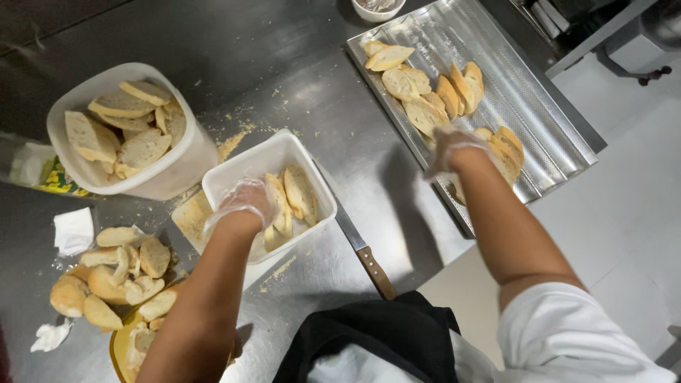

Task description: The person sorts sliced bread pieces between two white plastic containers and a metal tray. They repeatedly pick up bread slices from one container and place them into another, occasionally adjusting the pile. The process continues throughout the clip with no visible final state shown.

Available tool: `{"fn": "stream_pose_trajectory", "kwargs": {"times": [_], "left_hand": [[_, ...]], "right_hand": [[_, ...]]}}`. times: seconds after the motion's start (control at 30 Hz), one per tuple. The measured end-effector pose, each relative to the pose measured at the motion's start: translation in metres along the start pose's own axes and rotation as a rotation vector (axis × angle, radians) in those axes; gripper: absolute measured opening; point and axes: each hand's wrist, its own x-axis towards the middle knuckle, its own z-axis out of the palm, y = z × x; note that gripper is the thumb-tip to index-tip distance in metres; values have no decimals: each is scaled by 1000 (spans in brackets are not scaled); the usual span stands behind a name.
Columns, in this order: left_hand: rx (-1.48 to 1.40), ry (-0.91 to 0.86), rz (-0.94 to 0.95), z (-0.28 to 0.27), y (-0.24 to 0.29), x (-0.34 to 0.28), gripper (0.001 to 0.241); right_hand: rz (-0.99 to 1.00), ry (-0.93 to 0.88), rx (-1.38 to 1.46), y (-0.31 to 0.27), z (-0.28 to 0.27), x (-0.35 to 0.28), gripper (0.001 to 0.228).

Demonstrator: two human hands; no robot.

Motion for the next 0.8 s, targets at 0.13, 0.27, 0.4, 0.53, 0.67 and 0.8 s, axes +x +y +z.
{"fn": "stream_pose_trajectory", "kwargs": {"times": [0.13,0.27,0.4,0.53,0.67,0.8], "left_hand": [[-93,-60,-12,-36,11,-44,58],[-78,-51,-2,-38,17,-48,60],[-91,-35,-1,-25,14,-43,61],[-61,-42,13,-19,5,-41,57],[-71,-10,12,-21,5,-43,55],[-82,24,4,-21,8,-47,52]], "right_hand": [[110,16,58,42,38,5,107],[-22,258,80,76,73,47,101],[-2,391,92,88,106,82,93],[36,410,65,92,119,85,89],[-38,481,158,94,110,83,90],[-18,420,-26,89,110,88,68]]}}
